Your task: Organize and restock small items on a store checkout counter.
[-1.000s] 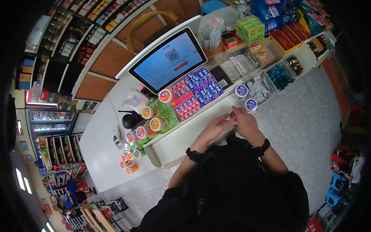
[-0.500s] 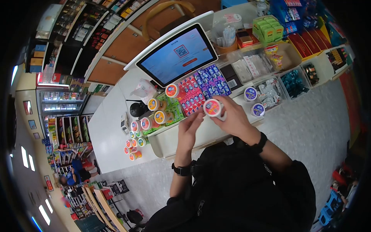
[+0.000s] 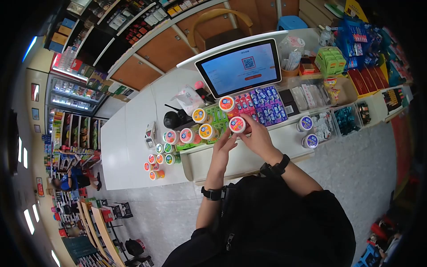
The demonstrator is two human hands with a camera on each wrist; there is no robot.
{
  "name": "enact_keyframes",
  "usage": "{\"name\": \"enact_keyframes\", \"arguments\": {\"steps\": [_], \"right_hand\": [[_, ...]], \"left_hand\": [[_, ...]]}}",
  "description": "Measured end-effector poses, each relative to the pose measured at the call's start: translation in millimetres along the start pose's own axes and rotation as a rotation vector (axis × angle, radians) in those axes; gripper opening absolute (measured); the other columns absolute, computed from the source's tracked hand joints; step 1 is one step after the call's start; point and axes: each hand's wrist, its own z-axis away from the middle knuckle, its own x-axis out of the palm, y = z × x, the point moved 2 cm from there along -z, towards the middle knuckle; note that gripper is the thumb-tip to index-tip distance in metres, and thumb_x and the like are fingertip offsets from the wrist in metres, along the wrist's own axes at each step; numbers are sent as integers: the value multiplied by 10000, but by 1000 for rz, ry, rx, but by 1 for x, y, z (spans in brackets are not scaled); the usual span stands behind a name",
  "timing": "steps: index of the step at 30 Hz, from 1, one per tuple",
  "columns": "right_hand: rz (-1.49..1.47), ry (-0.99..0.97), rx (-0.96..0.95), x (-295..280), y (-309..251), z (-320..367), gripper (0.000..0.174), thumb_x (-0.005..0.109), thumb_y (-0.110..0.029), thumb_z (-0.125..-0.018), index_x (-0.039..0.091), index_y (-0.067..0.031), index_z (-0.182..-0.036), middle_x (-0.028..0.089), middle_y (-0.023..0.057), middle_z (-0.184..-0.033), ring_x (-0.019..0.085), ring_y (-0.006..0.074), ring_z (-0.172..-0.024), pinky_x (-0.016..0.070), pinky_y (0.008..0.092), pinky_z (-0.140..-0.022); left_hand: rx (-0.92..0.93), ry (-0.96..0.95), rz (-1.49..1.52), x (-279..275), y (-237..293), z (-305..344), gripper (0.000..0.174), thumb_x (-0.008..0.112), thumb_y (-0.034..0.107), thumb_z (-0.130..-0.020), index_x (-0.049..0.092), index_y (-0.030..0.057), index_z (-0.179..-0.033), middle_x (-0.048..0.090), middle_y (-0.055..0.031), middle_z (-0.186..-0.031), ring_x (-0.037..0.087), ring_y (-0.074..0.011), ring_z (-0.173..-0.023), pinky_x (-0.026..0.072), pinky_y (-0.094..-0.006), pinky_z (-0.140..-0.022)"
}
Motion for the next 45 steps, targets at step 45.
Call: {"name": "enact_keyframes", "arguments": {"steps": [45], "right_hand": [[299, -108, 181, -223, 17, 13, 462, 809, -172, -685, 647, -16, -1089, 656, 149, -1034, 675, 290, -850, 526, 384, -776]], "left_hand": [[55, -152, -232, 193, 15, -10, 593, 665, 271, -909, 482, -72, -1356, 612, -277, -1225, 607, -283, -1158, 487, -347, -950]]}}
